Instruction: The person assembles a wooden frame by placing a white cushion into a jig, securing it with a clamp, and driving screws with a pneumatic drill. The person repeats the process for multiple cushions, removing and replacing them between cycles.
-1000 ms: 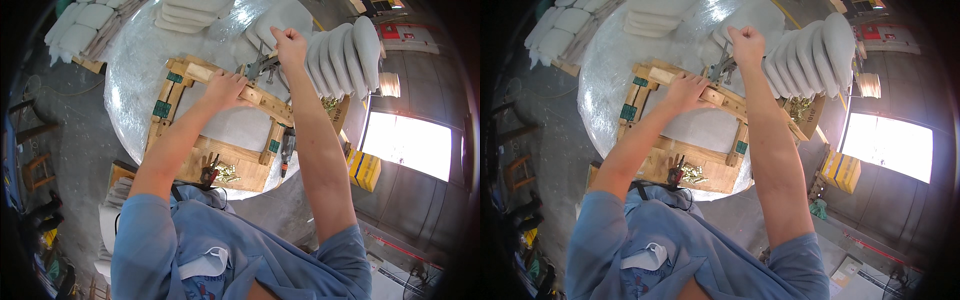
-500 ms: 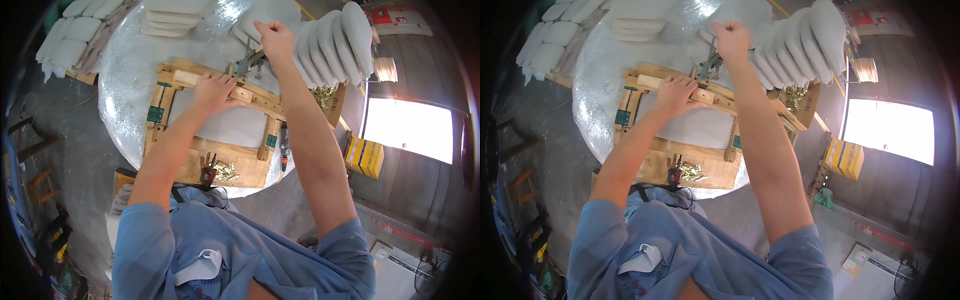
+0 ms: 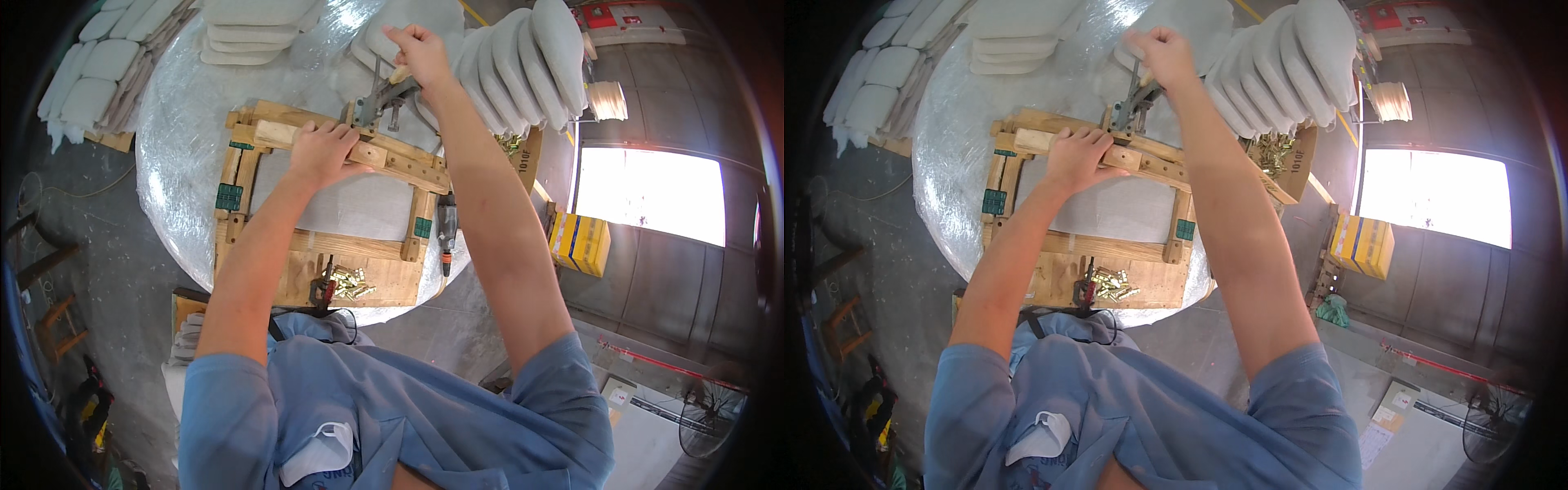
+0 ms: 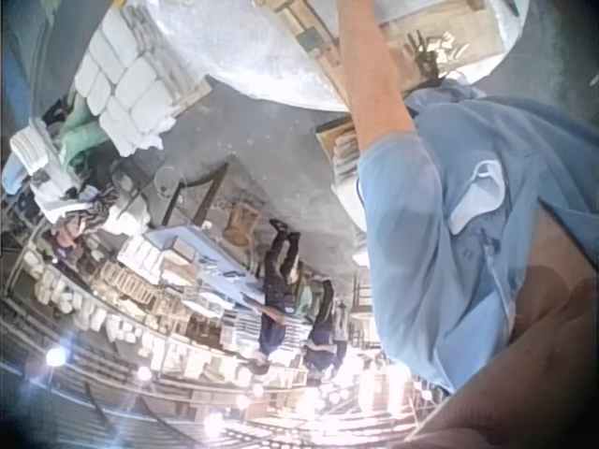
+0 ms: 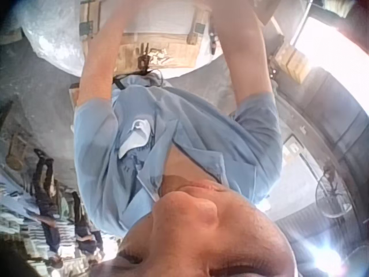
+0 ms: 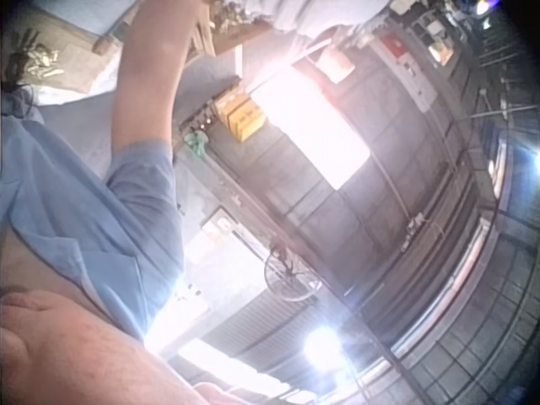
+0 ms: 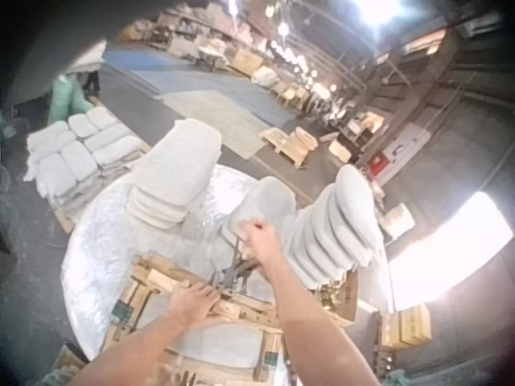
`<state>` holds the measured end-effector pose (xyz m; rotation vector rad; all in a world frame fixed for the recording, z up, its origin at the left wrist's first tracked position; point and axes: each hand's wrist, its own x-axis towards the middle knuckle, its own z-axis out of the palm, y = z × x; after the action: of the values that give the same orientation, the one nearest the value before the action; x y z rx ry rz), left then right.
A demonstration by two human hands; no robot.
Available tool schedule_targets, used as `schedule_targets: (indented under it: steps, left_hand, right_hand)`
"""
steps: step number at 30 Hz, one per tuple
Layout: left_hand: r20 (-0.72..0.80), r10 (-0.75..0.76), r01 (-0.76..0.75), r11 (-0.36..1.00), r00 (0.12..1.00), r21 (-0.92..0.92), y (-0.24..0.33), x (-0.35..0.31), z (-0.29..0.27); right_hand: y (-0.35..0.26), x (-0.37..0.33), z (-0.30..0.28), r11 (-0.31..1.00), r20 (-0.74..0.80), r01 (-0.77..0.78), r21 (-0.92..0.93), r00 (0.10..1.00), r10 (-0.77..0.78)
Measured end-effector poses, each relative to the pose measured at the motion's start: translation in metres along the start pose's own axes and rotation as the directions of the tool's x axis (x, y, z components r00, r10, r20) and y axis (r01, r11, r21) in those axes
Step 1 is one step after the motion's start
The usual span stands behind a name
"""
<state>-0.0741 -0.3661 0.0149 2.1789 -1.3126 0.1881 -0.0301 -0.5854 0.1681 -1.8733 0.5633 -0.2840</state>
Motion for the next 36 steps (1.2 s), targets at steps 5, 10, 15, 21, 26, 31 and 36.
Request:
schedule_targets:
  steps: [5,10,15,21,26,31,36]
  left_hand:
    - [0.057,-0.03,0.027,0.998,0.998,0.051,0.004,0.001,-0.005]
    - [0.0,-0.028,0.028,0.999,1.0,0.044,0.001,0.004,0.007]
    - [0.137,-0.067,0.069,0.998,0.988,-0.011,0.0,-0.001,0.0]
    - [0.051,0.006,-0.009,0.999,0.999,0.05,-0.001,0.004,0.003]
    - [0.075,-0.003,-0.003,0.997,0.997,0.08,-0.001,0.005,0.004]
    - [0.058,0.002,-0.006,0.998,0.998,0.067,0.0,0.005,0.008]
    - [0.097,-0.004,-0.003,0.997,0.995,0.077,0.001,0.004,0.008]
  right_hand:
    - [0.022,0.039,0.008,0.998,-0.139,0.005,0.064,0.99,0.004]
    - [0.083,0.075,0.026,0.981,-0.304,-0.126,-0.145,0.95,0.077]
    - [0.079,0.075,0.039,0.985,-0.343,-0.151,-0.081,0.932,0.115]
    - [0.072,0.07,0.027,0.929,-0.145,-0.343,0.136,0.921,0.361]
    - [0.051,0.049,0.028,0.849,0.023,-0.443,0.288,0.89,0.456]
    - [0.053,0.051,0.018,0.762,0.113,-0.594,0.259,0.802,0.587]
    - [0.064,0.055,0.019,0.746,0.121,-0.615,0.256,0.786,0.606]
